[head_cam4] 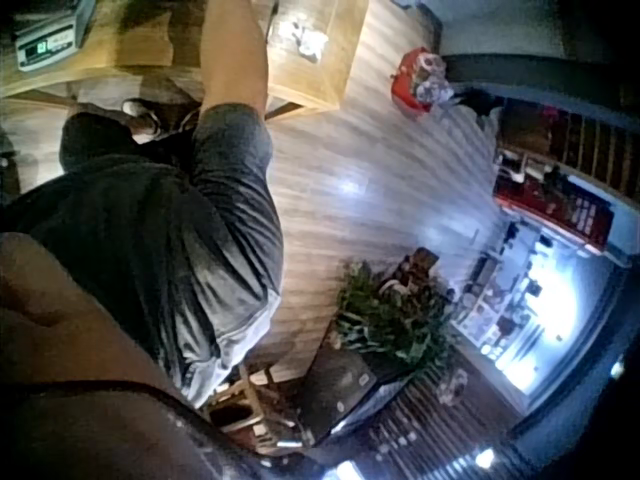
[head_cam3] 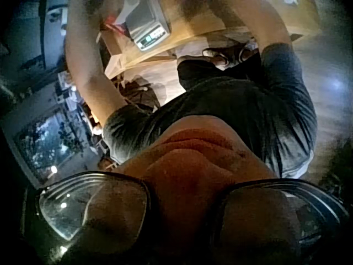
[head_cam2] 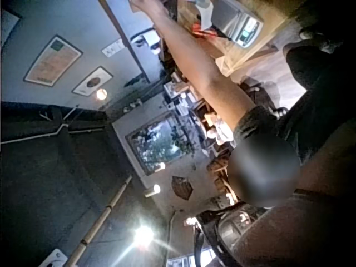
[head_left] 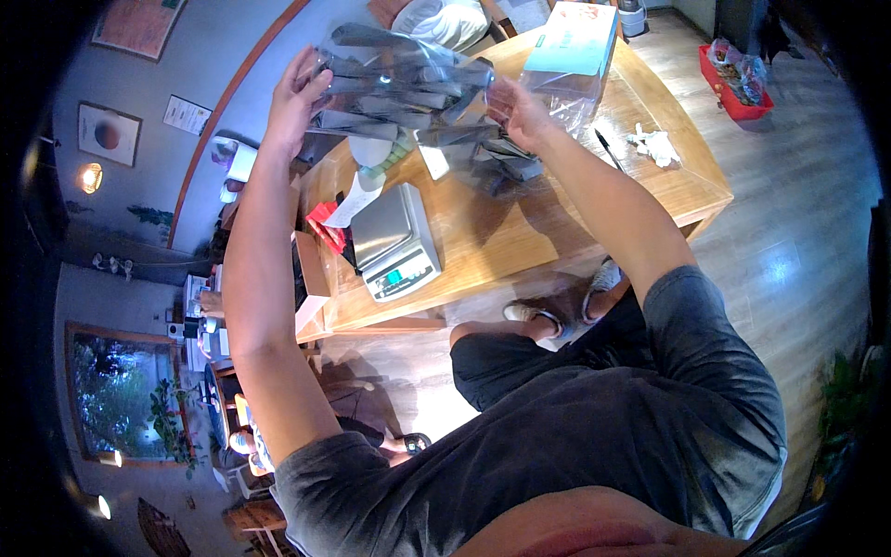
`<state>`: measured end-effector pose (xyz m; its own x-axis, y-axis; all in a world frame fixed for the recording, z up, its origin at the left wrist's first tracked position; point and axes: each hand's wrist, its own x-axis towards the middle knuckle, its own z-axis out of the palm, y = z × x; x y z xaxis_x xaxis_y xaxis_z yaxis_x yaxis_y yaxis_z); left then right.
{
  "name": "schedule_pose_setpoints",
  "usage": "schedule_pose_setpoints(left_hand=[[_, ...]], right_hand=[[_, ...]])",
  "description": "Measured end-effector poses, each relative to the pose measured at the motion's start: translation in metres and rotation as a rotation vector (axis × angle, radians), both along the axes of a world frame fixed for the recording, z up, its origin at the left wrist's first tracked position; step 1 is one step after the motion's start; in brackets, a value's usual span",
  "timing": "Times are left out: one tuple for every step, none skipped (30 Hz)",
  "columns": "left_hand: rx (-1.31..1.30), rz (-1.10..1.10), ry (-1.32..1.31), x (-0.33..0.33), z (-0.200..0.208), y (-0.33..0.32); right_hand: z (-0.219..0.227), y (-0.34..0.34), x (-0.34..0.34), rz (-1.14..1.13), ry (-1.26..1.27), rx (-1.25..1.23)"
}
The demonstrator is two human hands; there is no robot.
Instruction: The person organizes a stack of grey rectangular objects, places one on a digital scale, writes on a piece of paper, and then places an object into a clear plastic bag.
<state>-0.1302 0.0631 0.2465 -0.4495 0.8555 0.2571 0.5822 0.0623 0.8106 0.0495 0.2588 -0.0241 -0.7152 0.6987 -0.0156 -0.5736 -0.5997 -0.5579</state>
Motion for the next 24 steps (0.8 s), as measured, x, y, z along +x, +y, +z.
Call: schedule_pose_setpoints(left_hand=[[0.006,0.003,-0.021,0.000,-0.001,-0.001],[0.012,0.005,-0.043,0.001,-0.002,0.000],[0.001,0.026,-0.032,-0.004,-0.002,-0.004],[-0.011,0.046,-0.021,-0.009,-0.003,-0.008],[-0.023,0.066,-0.010,-0.014,-0.004,-0.012],[-0.010,0.060,-0.014,-0.014,-0.005,-0.012],[0.004,0.053,-0.017,-0.014,-0.006,-0.011],[0.017,0.048,-0.020,-0.015,-0.006,-0.011],[0.018,0.050,-0.017,-0.014,-0.007,-0.010],[0.020,0.052,-0.014,-0.012,-0.008,-0.010],[0.021,0.053,-0.010,-0.011,-0.010,-0.009],[0.023,0.052,0.007,-0.014,-0.010,-0.010],[0.026,0.049,0.024,-0.017,-0.010,-0.010],[0.028,0.047,0.040,-0.020,-0.010,-0.010],[0.029,0.053,0.068,-0.022,-0.010,-0.010],[0.029,0.059,0.096,-0.024,-0.011,-0.009],[0.030,0.065,0.124,-0.026,-0.011,-0.009],[0.035,0.055,0.139,-0.027,-0.010,-0.007],[0.041,0.044,0.154,-0.028,-0.010,-0.004],[0.048,0.034,0.170,-0.028,-0.009,-0.002],[0.045,0.024,0.198,-0.035,-0.007,-0.006],[0.041,0.014,0.226,-0.042,-0.004,-0.010],[0.037,0.006,0.255,-0.049,-0.004,-0.015],[0.052,-0.017,0.280,-0.041,-0.002,-0.009]], right_hand=[[-0.001,0.001,0.000,-0.034,0.028,0.009],[-0.003,0.002,0.001,-0.070,0.055,0.019],[0.001,-0.002,-0.001,-0.069,0.059,0.017],[0.004,-0.008,-0.001,-0.068,0.063,0.015],[0.007,-0.012,-0.002,-0.067,0.066,0.012],[0.007,-0.010,-0.001,-0.053,0.063,0.008],[0.006,-0.009,0.000,-0.039,0.060,0.003],[0.004,-0.008,-0.001,-0.024,0.057,-0.002],[0.002,-0.007,-0.001,-0.034,0.021,0.002],[-0.001,-0.007,-0.001,-0.044,-0.016,0.005],[-0.004,-0.007,-0.001,-0.054,-0.052,0.008],[-0.005,-0.008,-0.002,-0.062,-0.101,0.020],[-0.005,-0.008,-0.003,-0.069,-0.149,0.032],[-0.006,-0.009,-0.004,-0.077,-0.197,0.044],[-0.009,-0.009,-0.004,-0.084,-0.211,0.057],[-0.012,-0.009,-0.003,-0.092,-0.226,0.070],[-0.014,-0.009,-0.002,-0.099,-0.240,0.083],[-0.017,-0.008,0.000,-0.112,-0.257,0.111],[-0.019,-0.006,0.001,-0.126,-0.274,0.138],[-0.021,-0.004,0.003,-0.140,-0.292,0.166],[-0.018,-0.009,0.002,-0.111,-0.305,0.175],[-0.016,-0.015,0.002,-0.081,-0.318,0.185],[-0.012,-0.021,0.001,-0.050,-0.330,0.195],[-0.018,-0.015,0.004,-0.076,-0.346,0.208]])
